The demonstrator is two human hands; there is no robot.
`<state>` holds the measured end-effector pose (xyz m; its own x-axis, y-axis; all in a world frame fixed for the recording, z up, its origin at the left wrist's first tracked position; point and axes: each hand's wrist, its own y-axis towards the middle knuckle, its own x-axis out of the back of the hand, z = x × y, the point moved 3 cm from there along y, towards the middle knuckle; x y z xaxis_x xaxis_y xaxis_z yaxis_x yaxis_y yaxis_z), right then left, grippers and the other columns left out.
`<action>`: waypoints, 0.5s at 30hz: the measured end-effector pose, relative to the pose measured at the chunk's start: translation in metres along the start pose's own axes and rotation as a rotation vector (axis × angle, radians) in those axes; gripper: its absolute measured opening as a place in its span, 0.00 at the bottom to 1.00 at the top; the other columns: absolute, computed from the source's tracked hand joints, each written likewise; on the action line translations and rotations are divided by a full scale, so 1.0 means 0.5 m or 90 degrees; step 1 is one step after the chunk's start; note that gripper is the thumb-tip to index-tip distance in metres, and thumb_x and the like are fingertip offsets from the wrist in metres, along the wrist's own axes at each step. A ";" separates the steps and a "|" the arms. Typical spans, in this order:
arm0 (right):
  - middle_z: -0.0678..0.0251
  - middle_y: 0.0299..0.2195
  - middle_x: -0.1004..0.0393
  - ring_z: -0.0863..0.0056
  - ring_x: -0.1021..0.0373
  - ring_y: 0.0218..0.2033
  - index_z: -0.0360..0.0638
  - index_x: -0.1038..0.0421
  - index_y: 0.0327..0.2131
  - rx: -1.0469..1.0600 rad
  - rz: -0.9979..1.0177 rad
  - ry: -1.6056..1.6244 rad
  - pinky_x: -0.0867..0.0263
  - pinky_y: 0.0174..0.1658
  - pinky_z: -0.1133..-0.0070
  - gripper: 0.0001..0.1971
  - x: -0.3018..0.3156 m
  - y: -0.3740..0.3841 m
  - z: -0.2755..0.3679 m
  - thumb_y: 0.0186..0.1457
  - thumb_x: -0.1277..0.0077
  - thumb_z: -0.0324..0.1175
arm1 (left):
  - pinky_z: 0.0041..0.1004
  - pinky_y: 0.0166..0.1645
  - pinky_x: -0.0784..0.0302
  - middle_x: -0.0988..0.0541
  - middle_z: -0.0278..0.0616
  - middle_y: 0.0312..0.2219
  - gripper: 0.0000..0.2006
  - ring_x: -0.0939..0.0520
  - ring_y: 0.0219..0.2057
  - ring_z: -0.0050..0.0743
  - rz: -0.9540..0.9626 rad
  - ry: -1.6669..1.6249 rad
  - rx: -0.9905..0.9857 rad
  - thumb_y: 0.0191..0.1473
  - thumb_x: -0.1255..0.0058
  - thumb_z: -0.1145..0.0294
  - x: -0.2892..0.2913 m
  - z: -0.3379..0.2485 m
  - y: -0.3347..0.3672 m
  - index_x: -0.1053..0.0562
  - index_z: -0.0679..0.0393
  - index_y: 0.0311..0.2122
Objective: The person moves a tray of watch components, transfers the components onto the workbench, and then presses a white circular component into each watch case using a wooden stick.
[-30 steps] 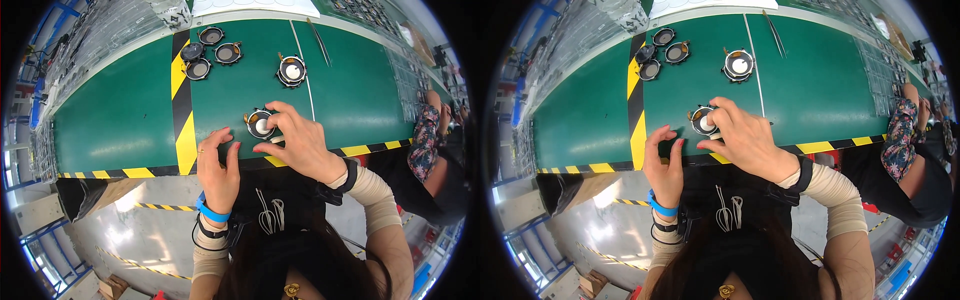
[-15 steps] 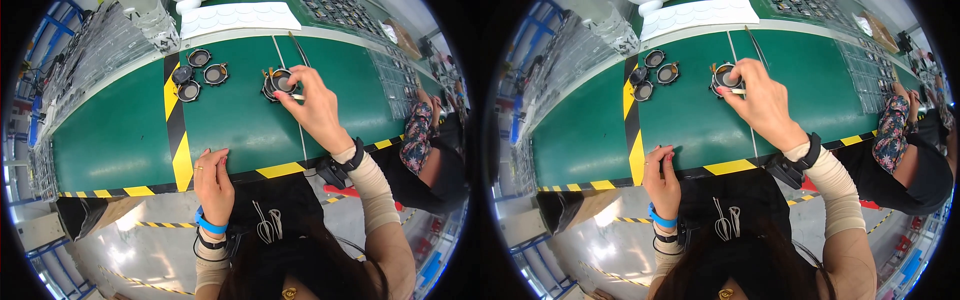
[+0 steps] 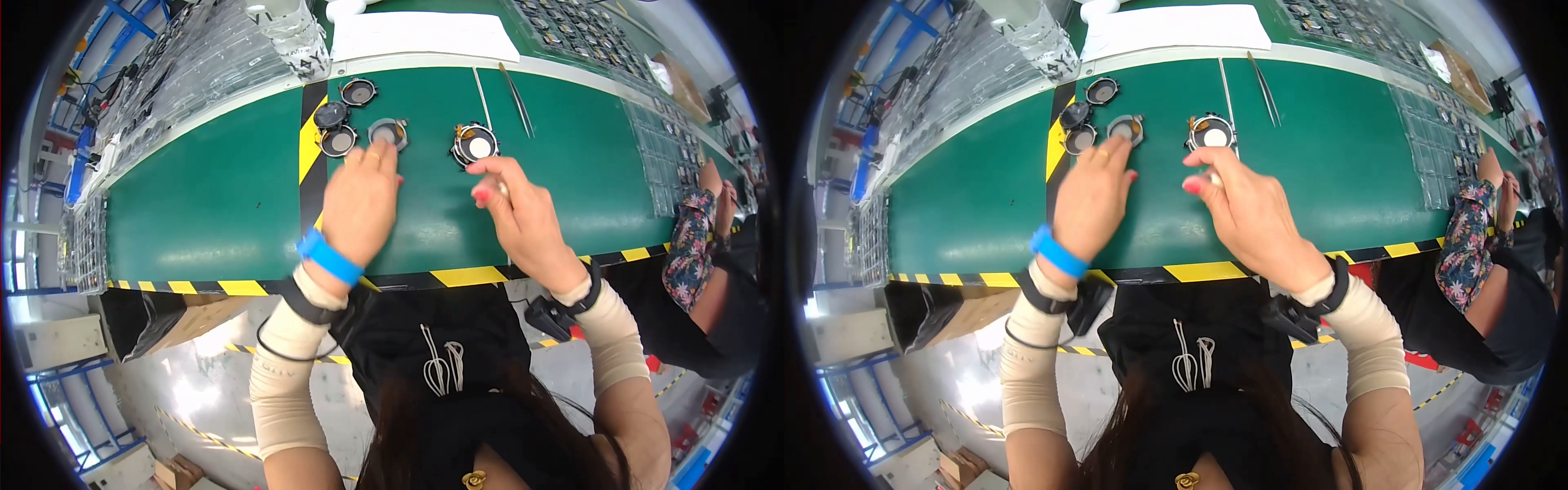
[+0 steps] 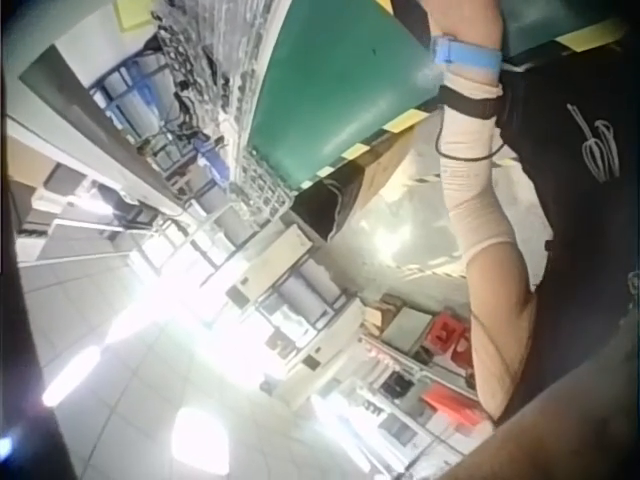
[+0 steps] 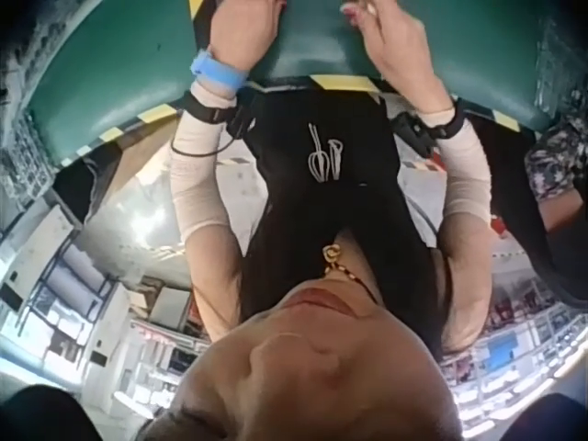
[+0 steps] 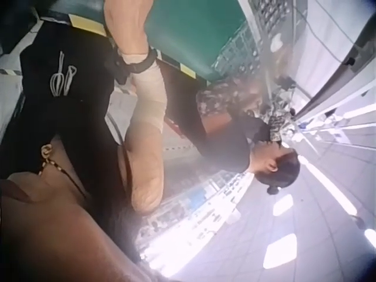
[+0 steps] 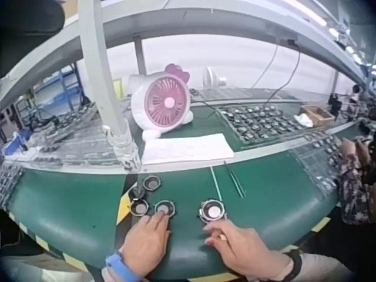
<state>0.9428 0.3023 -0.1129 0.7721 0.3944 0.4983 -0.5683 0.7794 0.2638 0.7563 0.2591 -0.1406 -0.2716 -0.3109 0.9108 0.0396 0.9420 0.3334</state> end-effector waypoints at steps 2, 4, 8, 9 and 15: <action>0.59 0.30 0.28 0.66 0.30 0.26 0.36 0.32 0.40 0.049 0.022 -0.082 0.34 0.31 0.76 0.10 -0.002 -0.022 0.004 0.53 0.55 0.18 | 0.35 0.45 0.29 0.27 0.47 0.42 0.19 0.27 0.41 0.48 0.017 -0.022 0.016 0.45 0.46 0.79 0.010 -0.043 -0.051 0.31 0.65 0.46; 0.59 0.28 0.28 0.65 0.30 0.25 0.35 0.31 0.40 0.065 0.033 -0.119 0.34 0.31 0.75 0.10 -0.005 -0.037 -0.010 0.53 0.55 0.18 | 0.35 0.45 0.29 0.27 0.46 0.42 0.21 0.27 0.41 0.47 0.037 -0.048 0.029 0.43 0.44 0.79 0.006 -0.074 -0.103 0.30 0.65 0.46; 0.59 0.26 0.29 0.65 0.30 0.27 0.37 0.31 0.42 0.053 0.089 -0.060 0.34 0.33 0.76 0.14 -0.021 -0.064 -0.032 0.51 0.55 0.16 | 0.34 0.45 0.30 0.27 0.44 0.45 0.30 0.27 0.42 0.45 -0.089 -0.157 0.133 0.37 0.39 0.78 0.014 -0.082 -0.171 0.33 0.64 0.51; 0.59 0.27 0.30 0.65 0.30 0.28 0.37 0.31 0.43 0.061 0.088 -0.064 0.34 0.33 0.76 0.15 -0.027 -0.064 -0.035 0.50 0.55 0.15 | 0.33 0.45 0.31 0.29 0.44 0.47 0.34 0.28 0.43 0.44 -0.081 -0.176 0.146 0.36 0.37 0.77 0.014 -0.072 -0.176 0.35 0.62 0.53; 0.61 0.29 0.31 0.66 0.31 0.30 0.37 0.29 0.41 0.115 0.097 -0.146 0.35 0.31 0.74 0.15 -0.084 -0.067 -0.013 0.48 0.52 0.15 | 0.35 0.51 0.36 0.29 0.41 0.50 0.48 0.30 0.47 0.42 0.012 -0.273 0.172 0.31 0.33 0.76 -0.007 -0.030 -0.173 0.45 0.55 0.62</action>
<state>0.9311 0.2626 -0.1480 0.6014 0.3648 0.7108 -0.7298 0.6128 0.3030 0.7683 0.1770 -0.1688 -0.6458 -0.2675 0.7151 -0.1870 0.9635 0.1916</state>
